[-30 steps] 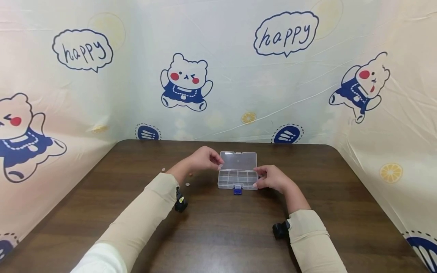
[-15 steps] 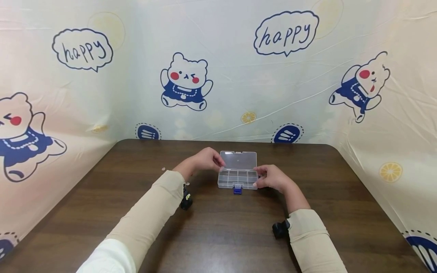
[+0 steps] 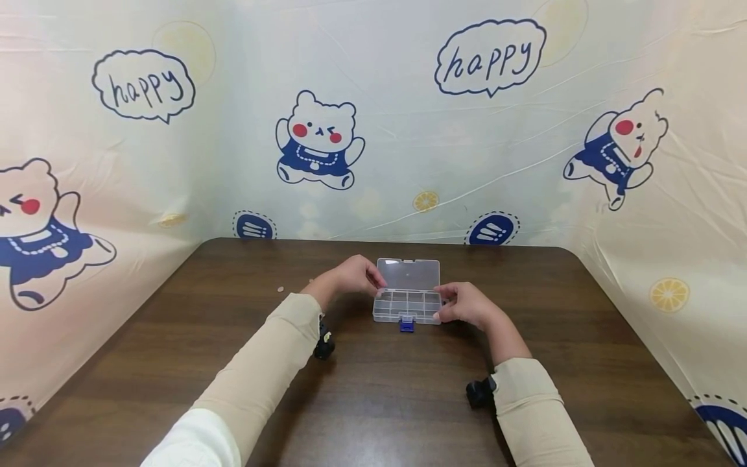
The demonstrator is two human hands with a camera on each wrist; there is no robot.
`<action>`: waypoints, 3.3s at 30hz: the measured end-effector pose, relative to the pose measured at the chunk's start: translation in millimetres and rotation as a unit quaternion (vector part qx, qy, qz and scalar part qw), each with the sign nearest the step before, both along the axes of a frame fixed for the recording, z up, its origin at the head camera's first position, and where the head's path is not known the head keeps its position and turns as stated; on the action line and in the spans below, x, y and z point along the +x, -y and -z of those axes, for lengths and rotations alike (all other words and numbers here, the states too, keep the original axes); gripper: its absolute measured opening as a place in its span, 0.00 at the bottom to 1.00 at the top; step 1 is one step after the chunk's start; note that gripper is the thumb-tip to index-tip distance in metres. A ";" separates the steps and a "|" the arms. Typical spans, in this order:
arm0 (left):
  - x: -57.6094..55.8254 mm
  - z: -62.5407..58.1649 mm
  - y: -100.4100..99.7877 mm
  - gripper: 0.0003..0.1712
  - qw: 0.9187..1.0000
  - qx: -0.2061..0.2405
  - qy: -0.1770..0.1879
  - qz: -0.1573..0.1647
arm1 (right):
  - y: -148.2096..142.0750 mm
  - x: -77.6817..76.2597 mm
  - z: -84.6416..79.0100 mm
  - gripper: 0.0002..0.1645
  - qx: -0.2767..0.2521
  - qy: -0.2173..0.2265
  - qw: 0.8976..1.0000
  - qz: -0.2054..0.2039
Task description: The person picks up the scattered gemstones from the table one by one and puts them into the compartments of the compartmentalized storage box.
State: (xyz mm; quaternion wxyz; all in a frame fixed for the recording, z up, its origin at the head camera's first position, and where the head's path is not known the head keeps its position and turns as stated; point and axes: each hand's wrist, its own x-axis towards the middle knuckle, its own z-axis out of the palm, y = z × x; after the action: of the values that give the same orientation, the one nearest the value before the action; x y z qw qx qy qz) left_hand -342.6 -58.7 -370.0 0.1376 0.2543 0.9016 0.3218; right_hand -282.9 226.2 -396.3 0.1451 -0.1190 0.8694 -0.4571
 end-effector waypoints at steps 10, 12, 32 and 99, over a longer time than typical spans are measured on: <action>2.2 7.1 3.7 0.08 1.000 0.018 -0.002 -0.014 | 1.7 2.4 -2.5 0.40 -0.001 0.002 1.000 0.000; 2.5 8.0 4.5 0.09 0.999 0.029 0.000 -0.016 | 1.4 2.2 -1.9 0.40 0.003 0.001 1.000 0.000; 10.7 16.9 18.6 0.12 0.985 0.166 0.022 -0.052 | 0.2 0.6 1.2 0.40 0.008 0.001 1.000 0.011; 44.5 17.1 89.5 0.21 0.985 0.156 -0.016 -0.074 | 2.1 2.5 -0.7 0.40 0.005 0.001 1.000 0.009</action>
State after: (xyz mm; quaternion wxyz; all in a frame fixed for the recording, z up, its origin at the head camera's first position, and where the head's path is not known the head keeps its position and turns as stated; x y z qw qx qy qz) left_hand -298.2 -148.2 -387.1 0.0578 0.2099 0.8590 0.4634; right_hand -280.4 224.1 -395.7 0.1426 -0.1101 0.8726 -0.4539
